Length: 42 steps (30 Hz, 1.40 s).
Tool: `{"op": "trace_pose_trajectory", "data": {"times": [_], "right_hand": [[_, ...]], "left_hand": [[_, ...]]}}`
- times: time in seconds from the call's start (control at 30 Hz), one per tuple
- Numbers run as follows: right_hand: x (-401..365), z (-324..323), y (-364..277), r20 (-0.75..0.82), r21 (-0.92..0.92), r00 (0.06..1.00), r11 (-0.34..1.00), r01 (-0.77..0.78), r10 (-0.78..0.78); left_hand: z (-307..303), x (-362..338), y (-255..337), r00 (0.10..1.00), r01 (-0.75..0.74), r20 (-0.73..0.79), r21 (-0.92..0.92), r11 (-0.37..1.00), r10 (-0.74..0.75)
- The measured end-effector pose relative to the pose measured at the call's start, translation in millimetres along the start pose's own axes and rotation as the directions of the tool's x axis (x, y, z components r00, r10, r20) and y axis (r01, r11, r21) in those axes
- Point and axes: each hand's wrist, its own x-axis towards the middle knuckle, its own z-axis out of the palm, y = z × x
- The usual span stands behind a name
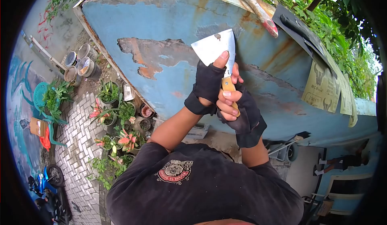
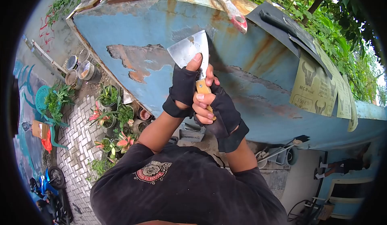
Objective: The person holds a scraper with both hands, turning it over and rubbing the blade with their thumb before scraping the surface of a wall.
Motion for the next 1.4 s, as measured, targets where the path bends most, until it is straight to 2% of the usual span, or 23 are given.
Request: {"op": "trace_pose_trajectory", "data": {"times": [0.1, 0.2, 0.23, 0.33, 0.4, 0.63, 0.7, 0.73, 0.8, 0.83, 0.9, 0.97, 1.03, 1.1, 1.23, 1.27, 1.3, 1.33, 1.4], "right_hand": [[-0.2, 4.5, -5.1, 0.004, -0.034, 0.999, 0.999, 0.040, -0.040], [11.4, 2.9, -11.2, 0.053, 0.014, 0.999, 1.000, 0.002, -0.003], [12.8, 3.2, -11.4, 0.097, 0.049, 0.995, 0.998, -0.027, 0.022], [0.8, 4.6, -7.1, 0.046, 0.027, 0.999, 0.999, -0.025, 0.023], [3.3, 0.6, -3.7, 0.014, 0.034, 0.999, 0.999, -0.038, 0.037], [5.6, 4.0, -7.6, 0.055, 0.003, 0.998, 1.000, 0.016, -0.016], [18.7, 7.2, -11.7, 0.102, 0.010, 0.995, 1.000, -0.007, 0.006], [18.7, 13.7, -9.4, 0.104, -0.007, 0.994, 1.000, 0.014, -0.013], [15.7, 16.5, -6.2, 0.122, -0.022, 0.992, 0.999, 0.043, -0.040], [8.5, 10.3, -3.6, 0.098, 0.031, 0.995, 0.999, 0.010, -0.013], [12.0, 3.8, -2.5, 0.084, 0.075, 0.996, 0.997, -0.033, 0.026], [19.6, 2.0, 0.5, 0.073, 0.048, 0.997, 0.998, 0.032, -0.035], [19.2, 2.3, 3.6, 0.062, 0.055, 0.998, 0.998, -0.004, 0.001], [13.3, 12.4, 4.5, 0.099, -0.020, 0.994, 0.999, 0.035, -0.033], [1.0, 1.8, 9.8, 0.151, 0.039, 0.989, 0.999, -0.004, -0.002], [-1.5, -6.8, 11.5, 0.105, 0.057, 0.993, 0.996, -0.067, 0.061], [-4.2, -11.0, 11.3, 0.102, 0.060, 0.993, 0.996, -0.067, 0.060], [-6.9, -14.9, 11.9, 0.120, 0.069, 0.991, 0.995, -0.071, 0.062], [-11.4, -19.6, 15.9, 0.126, 0.073, 0.992, 0.997, -0.027, 0.017]], "left_hand": [[2.6, 5.4, 1.9, 0.999, -0.037, 0.003, 0.060, 0.998, 0.037], [-6.9, 17.8, 7.8, 0.998, -0.018, 0.066, -0.012, 1.000, 0.019], [-5.7, 13.4, 4.2, 0.998, -0.014, 0.063, -0.010, 1.000, 0.015], [1.1, 2.7, 0.8, 0.998, -0.059, -0.024, -0.001, 0.998, 0.059], [-1.5, 5.3, 3.8, 0.998, -0.051, -0.037, 0.011, 0.999, 0.051], [0.8, 5.4, 2.5, 0.997, -0.069, -0.035, 0.054, 0.996, 0.071], [-6.9, 15.9, 9.5, 0.998, -0.043, -0.038, 0.026, 0.999, 0.044], [-7.1, 15.9, 20.6, 1.000, 0.000, 0.016, 0.037, 0.999, -0.001], [-2.9, 12.6, 21.4, 0.996, -0.075, 0.042, 0.058, 0.995, 0.073], [-0.2, 7.6, 15.5, 0.994, -0.106, 0.029, 0.064, 0.992, 0.105], [-1.8, 5.3, 8.3, 0.996, -0.059, -0.061, 0.079, 0.995, 0.064], [-9.8, 9.4, 11.2, 0.997, -0.077, -0.002, 0.108, 0.991, 0.078], [-14.8, 7.5, 15.9, 0.999, 0.028, -0.042, 0.109, 0.994, -0.023], [-10.7, 3.3, 17.7, 1.000, 0.005, -0.011, 0.083, 0.997, -0.004], [-11.5, -13.0, 12.2, 1.000, 0.009, -0.023, 0.180, 0.984, -0.005], [-13.2, -19.2, 9.7, 1.000, 0.022, -0.025, 0.199, 0.980, -0.018], [-14.8, -25.2, 7.8, 0.999, 0.041, -0.030, 0.218, 0.975, -0.036], [-15.9, -28.8, 5.6, 0.998, 0.051, -0.033, 0.218, 0.975, -0.045], [-20.0, -36.8, -0.1, 0.997, 0.076, 0.016, 0.083, 0.994, -0.078]]}}
